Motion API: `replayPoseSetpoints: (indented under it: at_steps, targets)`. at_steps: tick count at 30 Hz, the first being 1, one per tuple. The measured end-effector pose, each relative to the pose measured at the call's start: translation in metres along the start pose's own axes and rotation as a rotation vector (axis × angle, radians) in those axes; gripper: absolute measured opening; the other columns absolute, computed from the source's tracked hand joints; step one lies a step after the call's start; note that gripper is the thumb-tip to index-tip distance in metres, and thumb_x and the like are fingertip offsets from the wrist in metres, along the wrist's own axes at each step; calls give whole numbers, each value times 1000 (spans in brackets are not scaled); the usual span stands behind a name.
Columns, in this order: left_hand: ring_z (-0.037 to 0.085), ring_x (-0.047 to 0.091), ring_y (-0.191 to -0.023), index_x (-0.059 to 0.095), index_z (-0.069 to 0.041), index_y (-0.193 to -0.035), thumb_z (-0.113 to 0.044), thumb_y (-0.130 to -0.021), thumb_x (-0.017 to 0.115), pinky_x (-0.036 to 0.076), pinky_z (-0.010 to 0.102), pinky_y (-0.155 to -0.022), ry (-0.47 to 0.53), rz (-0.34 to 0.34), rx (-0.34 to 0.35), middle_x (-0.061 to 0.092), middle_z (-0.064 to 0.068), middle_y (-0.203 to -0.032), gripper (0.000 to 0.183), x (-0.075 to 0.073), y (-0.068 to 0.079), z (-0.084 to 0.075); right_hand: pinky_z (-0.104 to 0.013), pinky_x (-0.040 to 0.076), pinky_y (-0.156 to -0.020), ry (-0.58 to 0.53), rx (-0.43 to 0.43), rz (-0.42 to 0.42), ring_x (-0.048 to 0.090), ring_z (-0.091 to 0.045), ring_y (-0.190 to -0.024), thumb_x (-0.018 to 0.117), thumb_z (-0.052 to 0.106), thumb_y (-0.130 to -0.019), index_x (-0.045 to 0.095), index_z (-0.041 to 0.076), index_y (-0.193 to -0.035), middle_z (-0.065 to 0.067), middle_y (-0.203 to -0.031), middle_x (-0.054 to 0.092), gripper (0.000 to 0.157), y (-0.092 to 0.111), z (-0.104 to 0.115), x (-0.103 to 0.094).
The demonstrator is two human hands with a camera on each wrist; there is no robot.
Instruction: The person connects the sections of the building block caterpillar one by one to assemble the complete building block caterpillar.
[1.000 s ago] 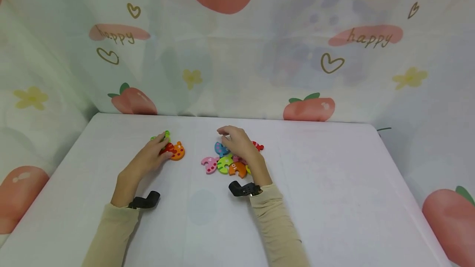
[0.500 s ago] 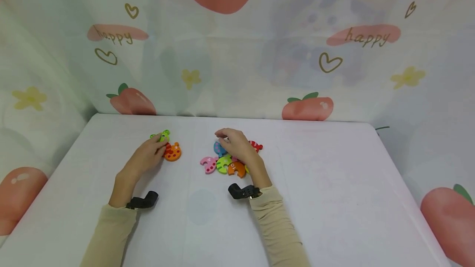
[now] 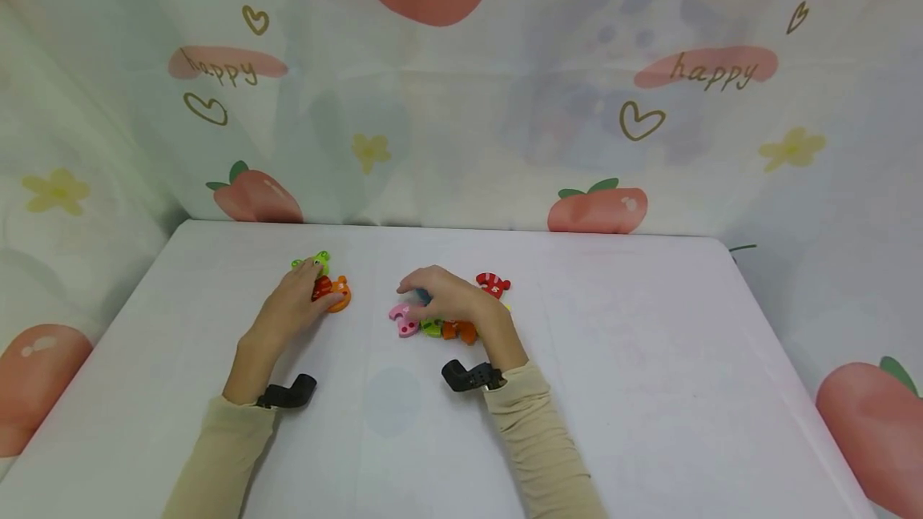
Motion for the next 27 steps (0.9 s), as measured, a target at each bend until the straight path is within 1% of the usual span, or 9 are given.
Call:
replayPoseSetpoints:
  at_steps: [5,7,11,14,16,20,22,24,27]
  targets:
    - [41,16,-149,29,6,-148,-31,-98,56,22,57,-118,-19,16,-28,19,27,-159,68,-2,0,10,-59,26,-117,97,24,46,7,-33,-151,75,33,-82,59,14,-132,-10,-160,26,56,-2,6,12]
    - [42,15,-149,29,8,-148,-29,-99,55,21,57,-118,-23,18,-25,18,28,-158,67,-3,-1,12,-60,24,-117,109,37,53,2,-33,-152,76,33,-80,59,16,-133,-10,-162,22,58,-2,7,14]
    - [43,17,-148,29,12,-146,-24,-99,54,20,55,-119,-26,19,21,20,29,-157,64,0,-3,10,-59,24,-118,114,55,47,0,-32,-153,77,31,-80,60,17,-132,-9,-162,21,56,-1,6,16]
    - [42,20,-147,30,12,-145,-21,-99,54,21,53,-120,-22,16,47,22,28,-157,61,1,-4,10,-58,26,-117,110,41,21,4,-32,-152,76,30,-82,60,16,-131,-10,-161,26,54,-2,6,15]
    - [42,21,-147,30,12,-146,-21,-99,54,21,53,-119,-17,17,53,22,28,-157,61,1,-3,10,-55,30,-116,103,30,-9,11,-31,-151,75,30,-83,59,14,-133,-10,-158,31,54,-3,6,14]
    - [42,20,-147,30,12,-146,-21,-99,54,21,53,-119,-25,22,58,21,28,-157,62,1,-3,10,-44,44,-109,47,28,-86,38,-26,-137,74,28,-85,54,11,-137,-9,-144,46,58,-4,6,9]
    - [42,19,-148,29,11,-146,-22,-99,54,21,53,-119,-25,27,59,20,28,-158,63,1,-3,10,-38,48,-104,25,33,-118,47,-22,-126,73,27,-87,52,11,-139,-7,-137,50,59,-5,6,6]
    - [41,19,-148,29,11,-146,-22,-99,54,21,53,-120,-22,32,61,20,28,-158,63,1,-3,11,-36,50,-101,16,28,-144,51,-20,-119,72,26,-88,50,9,-141,-7,-133,53,60,-5,8,4]
    - [41,19,-148,30,11,-146,-22,-99,54,20,53,-120,-9,41,64,20,28,-158,63,1,-4,13,-36,50,-101,17,12,-183,52,-20,-117,71,27,-88,48,8,-142,-7,-132,54,62,-7,10,1]
Point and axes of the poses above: each hand's wrist, its own y-axis away from the middle knuckle, its own x-axis out of the palm, z = x × y, the point moved 7 cm from there along -y, towards the middle knuckle
